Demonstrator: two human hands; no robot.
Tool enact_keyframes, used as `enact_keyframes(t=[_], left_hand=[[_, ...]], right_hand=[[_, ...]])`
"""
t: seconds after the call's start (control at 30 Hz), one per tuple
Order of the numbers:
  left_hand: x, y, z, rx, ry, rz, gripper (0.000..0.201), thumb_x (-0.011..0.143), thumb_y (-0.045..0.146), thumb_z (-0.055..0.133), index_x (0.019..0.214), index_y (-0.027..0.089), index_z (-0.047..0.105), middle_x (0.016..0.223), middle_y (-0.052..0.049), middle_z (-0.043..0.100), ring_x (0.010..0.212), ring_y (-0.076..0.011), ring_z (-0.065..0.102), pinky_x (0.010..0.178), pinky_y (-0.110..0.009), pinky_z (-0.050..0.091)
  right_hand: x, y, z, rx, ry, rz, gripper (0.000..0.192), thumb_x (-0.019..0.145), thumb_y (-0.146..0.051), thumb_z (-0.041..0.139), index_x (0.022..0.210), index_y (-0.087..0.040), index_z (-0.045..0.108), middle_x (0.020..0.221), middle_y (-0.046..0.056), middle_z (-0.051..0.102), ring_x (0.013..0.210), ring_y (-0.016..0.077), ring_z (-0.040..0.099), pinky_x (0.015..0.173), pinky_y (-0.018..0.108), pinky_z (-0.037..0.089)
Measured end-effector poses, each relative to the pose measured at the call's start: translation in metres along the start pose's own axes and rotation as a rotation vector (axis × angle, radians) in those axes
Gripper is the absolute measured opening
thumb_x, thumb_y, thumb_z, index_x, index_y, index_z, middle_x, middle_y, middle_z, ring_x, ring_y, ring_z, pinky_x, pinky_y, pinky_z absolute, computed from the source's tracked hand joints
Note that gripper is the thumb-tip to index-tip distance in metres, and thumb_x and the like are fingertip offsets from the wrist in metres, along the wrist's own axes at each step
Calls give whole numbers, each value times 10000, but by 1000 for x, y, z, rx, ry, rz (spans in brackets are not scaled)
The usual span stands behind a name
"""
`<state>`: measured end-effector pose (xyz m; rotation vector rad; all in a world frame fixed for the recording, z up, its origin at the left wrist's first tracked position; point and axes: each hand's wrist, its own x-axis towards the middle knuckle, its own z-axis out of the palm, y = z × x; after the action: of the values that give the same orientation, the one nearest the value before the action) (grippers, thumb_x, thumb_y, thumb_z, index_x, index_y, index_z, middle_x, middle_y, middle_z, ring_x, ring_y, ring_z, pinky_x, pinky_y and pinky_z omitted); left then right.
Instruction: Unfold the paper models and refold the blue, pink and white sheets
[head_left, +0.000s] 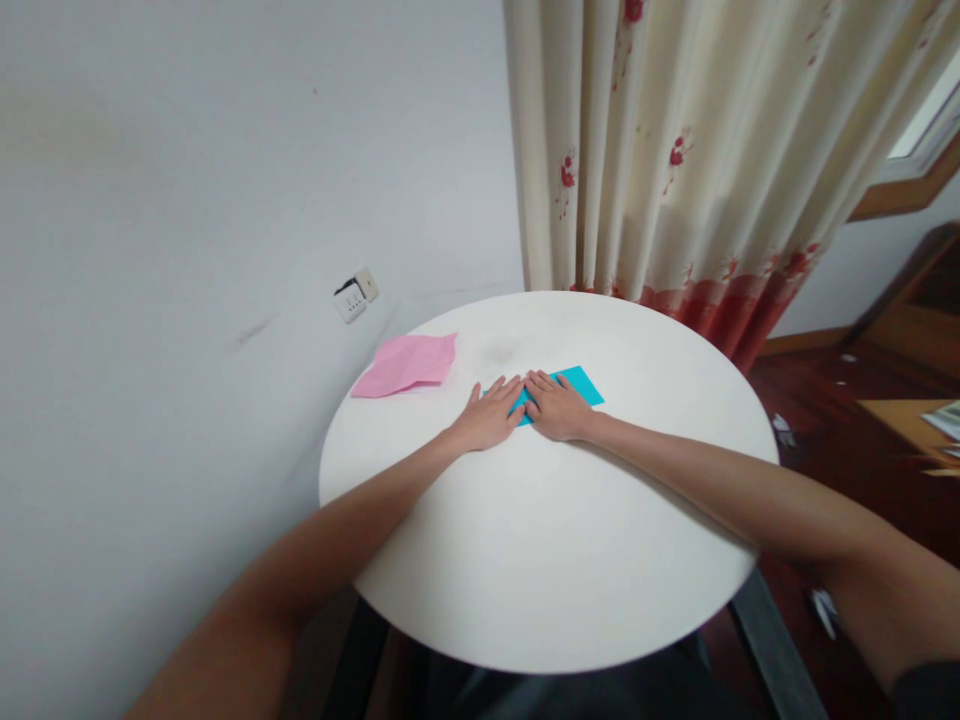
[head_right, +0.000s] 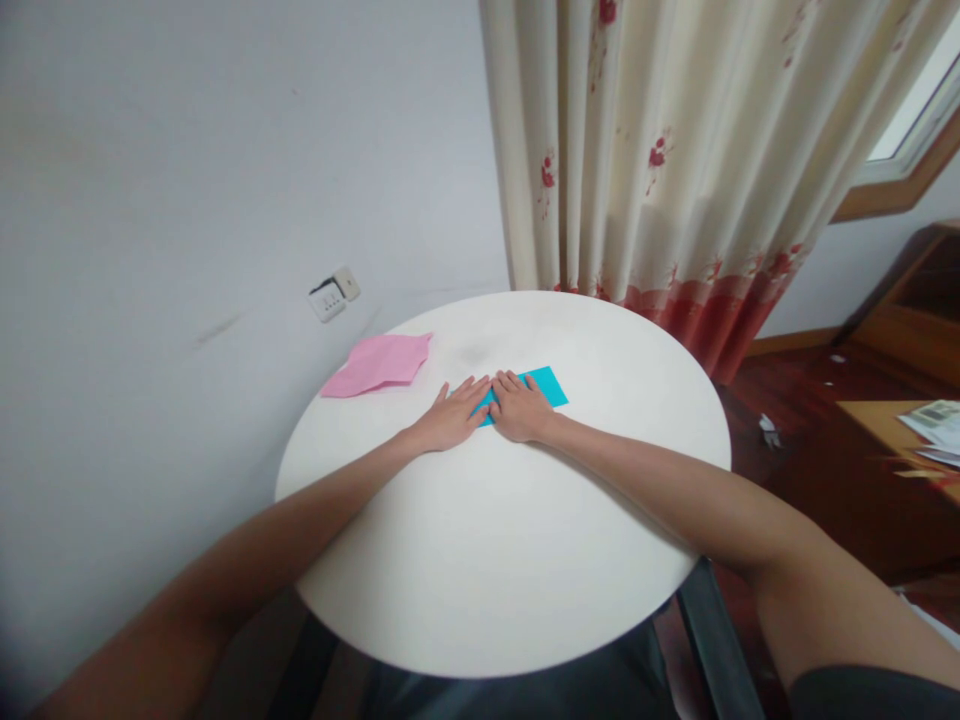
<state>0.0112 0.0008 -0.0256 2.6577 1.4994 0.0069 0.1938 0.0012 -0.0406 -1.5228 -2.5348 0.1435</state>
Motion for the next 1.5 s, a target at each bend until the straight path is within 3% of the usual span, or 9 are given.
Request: enact_keyframes(t=[0.27,0.43,0.77,0.87,0.97,1.03,1.23,1.5], left_hand=[[5,-7,2,-13,-9,4,625,1049,495,237,1619,238,207,1692,-67,145,1570,-293,114,1227,-628,100],[7,-11,2,-14,8,1,640,1042,533,261,1613,245,227,1693,-73,147,1570,-298,115,1233,-601,125],[1,-2,5,0,102,-250,576,1051,393,241,1565,150,335,1663,-138,238,1549,-334,202,1185,-732,86],[1,-1,8,48,162,-150,547,1047,330,250,1547,139,366,1642,-157,292,1547,-314,219,1208,-698,56],[4,0,11,27,140,44,548,1027,253,264,1544,97,355,1635,-174,308,1547,-259,230,1259,-532,153],[6,-2,12,-15,106,103,564,1019,241,264,1546,52,332,1641,-187,287,1548,-237,223,1257,-435,215],[11,-8,14,-81,97,112,569,1042,320,255,1570,113,299,1663,-140,250,1553,-226,205,1261,-421,202],[9,-7,16,-77,115,88,600,1048,356,251,1570,63,291,1660,-161,250,1553,-234,206,1265,-417,191]], right_hand=[[6,16,-6,49,-62,-65,645,1021,-385,319,1591,-82,315,1661,150,251,1545,284,201,1240,496,199],[4,21,-5,8,-9,-57,632,1036,-405,298,1581,-88,334,1657,161,266,1540,302,214,1226,526,209],[0,3,-2,17,7,-15,630,1041,-412,319,1566,-66,349,1653,181,269,1535,323,220,1220,535,206],[-2,-2,-3,12,5,-28,620,1046,-414,303,1570,-86,347,1656,176,265,1537,315,217,1220,533,207],[-2,-4,-4,17,-2,-26,620,1045,-400,291,1576,-81,332,1655,177,264,1539,309,213,1223,529,203],[-2,-4,-4,24,-7,-21,622,1039,-380,294,1576,-69,325,1656,176,259,1542,300,207,1229,521,197],[0,0,-2,36,0,-26,643,1032,-389,301,1583,-59,306,1654,176,260,1543,293,207,1235,513,185],[4,9,-3,48,-31,-118,674,1022,-401,292,1592,-42,284,1662,162,238,1549,279,186,1244,498,170]])
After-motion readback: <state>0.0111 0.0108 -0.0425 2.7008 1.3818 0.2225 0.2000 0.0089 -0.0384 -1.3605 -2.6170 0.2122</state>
